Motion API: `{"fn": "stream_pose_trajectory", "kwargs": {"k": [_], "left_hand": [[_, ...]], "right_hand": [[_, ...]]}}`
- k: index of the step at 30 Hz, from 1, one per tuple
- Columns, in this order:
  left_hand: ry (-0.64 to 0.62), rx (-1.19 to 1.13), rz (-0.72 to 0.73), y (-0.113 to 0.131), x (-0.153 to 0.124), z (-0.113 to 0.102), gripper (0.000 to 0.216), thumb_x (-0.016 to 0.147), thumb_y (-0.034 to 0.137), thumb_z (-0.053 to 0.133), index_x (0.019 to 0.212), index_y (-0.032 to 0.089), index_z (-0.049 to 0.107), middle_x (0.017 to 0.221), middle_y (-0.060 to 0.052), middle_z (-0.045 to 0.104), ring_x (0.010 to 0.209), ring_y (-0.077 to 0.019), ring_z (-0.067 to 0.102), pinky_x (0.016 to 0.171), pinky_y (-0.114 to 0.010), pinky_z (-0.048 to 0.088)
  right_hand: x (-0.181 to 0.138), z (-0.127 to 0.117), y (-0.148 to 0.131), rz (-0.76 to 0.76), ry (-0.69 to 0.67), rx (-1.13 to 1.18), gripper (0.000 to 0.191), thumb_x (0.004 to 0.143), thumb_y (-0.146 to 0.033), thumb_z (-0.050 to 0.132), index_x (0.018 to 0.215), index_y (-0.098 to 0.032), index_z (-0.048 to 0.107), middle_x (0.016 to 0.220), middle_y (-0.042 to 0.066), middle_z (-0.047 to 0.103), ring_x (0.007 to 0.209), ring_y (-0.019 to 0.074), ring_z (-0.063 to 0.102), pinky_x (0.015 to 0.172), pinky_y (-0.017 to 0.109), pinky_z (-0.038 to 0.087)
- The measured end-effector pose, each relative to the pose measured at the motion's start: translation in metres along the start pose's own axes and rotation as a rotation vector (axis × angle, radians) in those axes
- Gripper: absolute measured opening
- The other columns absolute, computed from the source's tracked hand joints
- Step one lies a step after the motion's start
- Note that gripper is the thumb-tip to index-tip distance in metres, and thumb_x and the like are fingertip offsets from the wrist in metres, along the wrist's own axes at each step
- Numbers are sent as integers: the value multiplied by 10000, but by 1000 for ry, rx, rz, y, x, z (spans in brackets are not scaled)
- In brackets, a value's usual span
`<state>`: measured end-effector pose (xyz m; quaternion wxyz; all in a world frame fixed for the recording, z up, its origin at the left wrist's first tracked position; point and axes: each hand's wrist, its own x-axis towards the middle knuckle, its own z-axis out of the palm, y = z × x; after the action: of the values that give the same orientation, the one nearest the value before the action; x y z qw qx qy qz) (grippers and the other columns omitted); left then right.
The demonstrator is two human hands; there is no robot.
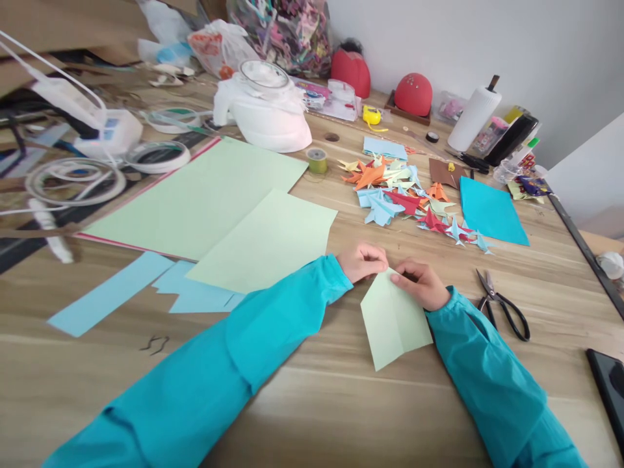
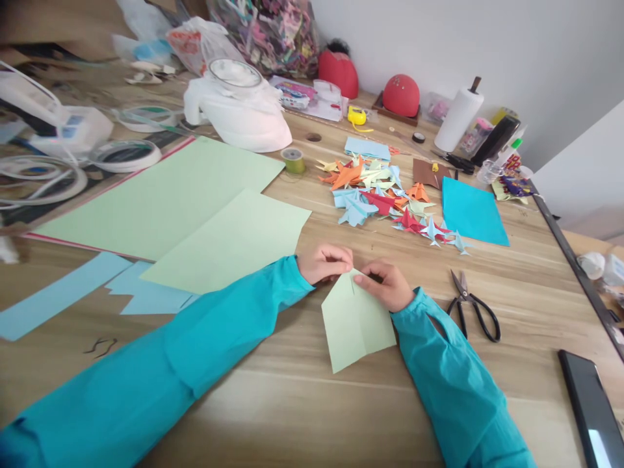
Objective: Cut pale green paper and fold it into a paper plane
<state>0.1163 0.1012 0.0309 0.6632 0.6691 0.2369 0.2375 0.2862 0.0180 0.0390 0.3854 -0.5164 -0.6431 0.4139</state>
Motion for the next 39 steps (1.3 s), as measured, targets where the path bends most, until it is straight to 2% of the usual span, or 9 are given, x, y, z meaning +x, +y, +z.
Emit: {"fn": "stream_pose_trajectory", "kwargs": {"k": [3, 7, 15, 20, 23, 27, 30, 33, 39], "left_hand": [[-41, 176, 91, 4, -1, 4, 156, 673, 207, 569, 546, 126, 611, 586, 20, 499, 532, -74, 443, 487, -207, 332], [-55, 261, 130, 3, -1, 6, 159, 696, 166, 556, 553, 129, 616, 586, 21, 512, 566, -81, 464, 537, -205, 355], [-252, 236, 199, -10, 2, -1, 143, 670, 183, 575, 551, 128, 633, 560, 22, 516, 531, -74, 449, 518, -199, 350], [-308, 179, 200, -8, 3, -5, 148, 663, 193, 575, 547, 134, 645, 570, 5, 554, 559, -92, 495, 553, -207, 386], [-304, 178, 173, -5, 3, -7, 169, 671, 195, 546, 544, 135, 640, 580, -3, 569, 555, -96, 505, 551, -213, 389], [-216, 245, 162, -5, 2, -4, 185, 682, 218, 539, 542, 130, 621, 563, 9, 538, 520, -81, 456, 510, -213, 343], [-179, 291, 117, -6, 0, 0, 203, 700, 286, 590, 574, 130, 621, 555, 25, 506, 500, -70, 397, 479, -211, 302], [-201, 304, 108, -9, 0, 2, 221, 683, 343, 647, 617, 132, 639, 568, 31, 503, 501, -67, 375, 469, -210, 285], [-216, 109, 48, -9, 3, -2, 224, 656, 347, 650, 607, 130, 626, 579, 22, 534, 536, -74, 435, 524, -211, 352]], "right_hand": [[3, 2, 1, -66, -13, -89, 366, 772, -511, 625, 609, -183, 610, 599, 6, 546, 627, 141, 496, 639, 297, 401], [4, 4, 4, -65, -14, -156, 383, 728, -521, 669, 567, -183, 592, 586, 7, 549, 623, 143, 498, 618, 297, 396], [2, -4, 2, -61, -167, -204, 352, 726, -496, 682, 563, -190, 616, 668, 31, 620, 766, 174, 544, 780, 342, 416], [3, -10, -2, -65, -238, -201, 375, 726, -504, 679, 543, -187, 595, 654, 27, 602, 782, 175, 551, 779, 337, 419], [3, -12, -4, -73, -263, -198, 417, 730, -524, 666, 507, -186, 563, 613, 19, 567, 771, 172, 549, 744, 318, 425], [3, -11, -4, -83, -246, -198, 421, 731, -530, 662, 509, -186, 564, 618, 18, 572, 744, 163, 545, 734, 316, 426], [2, -10, -4, -83, -239, -187, 415, 725, -537, 663, 519, -188, 573, 633, 20, 581, 726, 157, 540, 725, 315, 428], [3, -10, -4, -82, -236, -172, 415, 722, -549, 658, 528, -191, 580, 634, 18, 580, 702, 151, 533, 715, 315, 427], [3, -10, -5, -44, -207, -119, 404, 732, -520, 656, 521, -187, 567, 619, 12, 565, 698, 154, 523, 731, 324, 418]]}}
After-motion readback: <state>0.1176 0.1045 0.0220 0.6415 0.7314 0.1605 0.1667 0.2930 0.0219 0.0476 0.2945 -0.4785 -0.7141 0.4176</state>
